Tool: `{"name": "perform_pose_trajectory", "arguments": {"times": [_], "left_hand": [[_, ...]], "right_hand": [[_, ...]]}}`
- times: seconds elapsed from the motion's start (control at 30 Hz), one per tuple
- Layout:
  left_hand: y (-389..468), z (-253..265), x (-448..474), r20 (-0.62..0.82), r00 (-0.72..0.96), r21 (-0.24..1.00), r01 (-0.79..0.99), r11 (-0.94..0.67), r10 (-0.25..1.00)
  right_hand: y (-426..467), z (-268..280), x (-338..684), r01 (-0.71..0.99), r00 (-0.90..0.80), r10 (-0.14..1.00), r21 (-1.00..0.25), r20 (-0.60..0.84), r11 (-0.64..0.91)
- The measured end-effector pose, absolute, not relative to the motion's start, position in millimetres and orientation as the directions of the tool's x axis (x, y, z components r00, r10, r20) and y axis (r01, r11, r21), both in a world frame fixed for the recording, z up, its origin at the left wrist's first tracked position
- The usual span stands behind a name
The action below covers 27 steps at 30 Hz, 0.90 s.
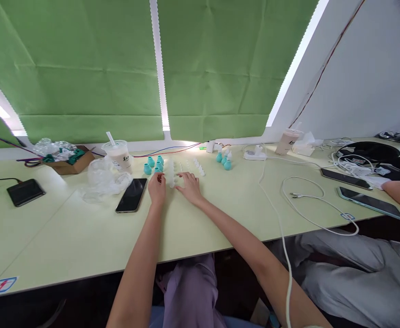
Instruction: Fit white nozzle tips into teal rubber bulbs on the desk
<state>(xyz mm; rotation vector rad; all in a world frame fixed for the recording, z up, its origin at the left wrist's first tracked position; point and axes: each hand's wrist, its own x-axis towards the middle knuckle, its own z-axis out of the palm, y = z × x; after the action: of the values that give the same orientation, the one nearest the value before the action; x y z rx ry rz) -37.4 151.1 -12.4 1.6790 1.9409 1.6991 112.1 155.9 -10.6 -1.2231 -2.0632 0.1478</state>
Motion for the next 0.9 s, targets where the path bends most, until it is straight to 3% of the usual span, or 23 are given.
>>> {"name": "perform_pose_trajectory", "arguments": {"times": [0.3,0.6,0.9], "left_hand": [[149,-8,-35,0.59,-0.338,0.683,0.693,-0.23,0.733],[150,-12,-41,0.618,-0.079,0.382,0.9,-0.211,0.782],[156,-20,-43,0.578,-0.027,0.409,0.874,-0.262,0.815]], "right_hand": [[166,-13,109,0.723,-0.316,0.766,-0.382,0.559,0.576],[188,-15,150,0.781,0.056,0.839,-0.547,0.542,0.301],[202,-16,179,0.661,0.396,0.813,-0.747,0.427,0.07]]}}
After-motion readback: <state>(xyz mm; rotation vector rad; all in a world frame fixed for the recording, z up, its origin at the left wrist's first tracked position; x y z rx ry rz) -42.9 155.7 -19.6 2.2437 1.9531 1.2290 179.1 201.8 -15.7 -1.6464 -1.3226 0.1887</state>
